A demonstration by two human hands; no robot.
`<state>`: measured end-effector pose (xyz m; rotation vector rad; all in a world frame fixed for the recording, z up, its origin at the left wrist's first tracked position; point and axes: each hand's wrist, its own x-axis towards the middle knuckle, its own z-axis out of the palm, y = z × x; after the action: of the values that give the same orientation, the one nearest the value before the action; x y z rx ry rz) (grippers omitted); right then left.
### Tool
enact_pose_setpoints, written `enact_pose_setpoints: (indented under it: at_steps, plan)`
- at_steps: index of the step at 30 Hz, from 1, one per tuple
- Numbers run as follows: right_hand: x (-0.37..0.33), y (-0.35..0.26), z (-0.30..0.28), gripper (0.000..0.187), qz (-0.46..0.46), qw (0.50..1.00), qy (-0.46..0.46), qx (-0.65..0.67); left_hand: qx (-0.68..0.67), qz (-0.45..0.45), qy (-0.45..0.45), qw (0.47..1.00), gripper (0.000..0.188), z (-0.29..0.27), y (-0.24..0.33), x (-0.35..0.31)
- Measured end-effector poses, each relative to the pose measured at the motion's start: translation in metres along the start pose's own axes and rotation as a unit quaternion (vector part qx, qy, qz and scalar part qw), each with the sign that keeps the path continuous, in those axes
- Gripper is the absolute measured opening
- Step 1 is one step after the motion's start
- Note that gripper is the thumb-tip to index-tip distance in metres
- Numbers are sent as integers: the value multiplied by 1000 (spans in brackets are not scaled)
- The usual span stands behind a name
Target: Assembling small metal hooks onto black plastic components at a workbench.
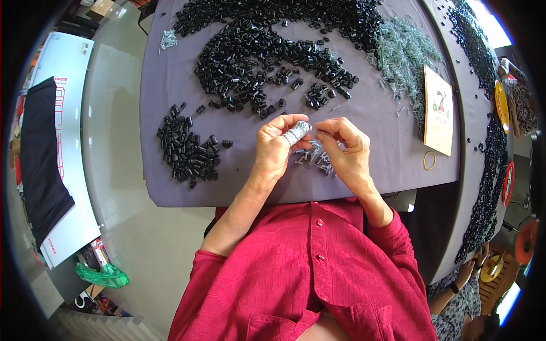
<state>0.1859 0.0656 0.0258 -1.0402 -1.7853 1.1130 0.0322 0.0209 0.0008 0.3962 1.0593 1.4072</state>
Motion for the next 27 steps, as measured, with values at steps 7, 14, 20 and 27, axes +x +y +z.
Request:
enact_pose_setpoints:
  at_steps: [7,14,20,27]
  plan:
    - [-3,-1,10,16,-5,1000,-10,-14,-6,16,-8,1000,20,-6,-4,-7]
    - [-4,-3,12,19,-1,999,-26,-39,98,53,12,994,15,-6,-5,-11]
    - [0,-7,18,20,-38,996,-47,-66,158,73,13,985,15,-12,-6,-12]
    - [-1,-6,21,20,8,999,-26,-18,23,28,26,999,22,-11,-7,-11]
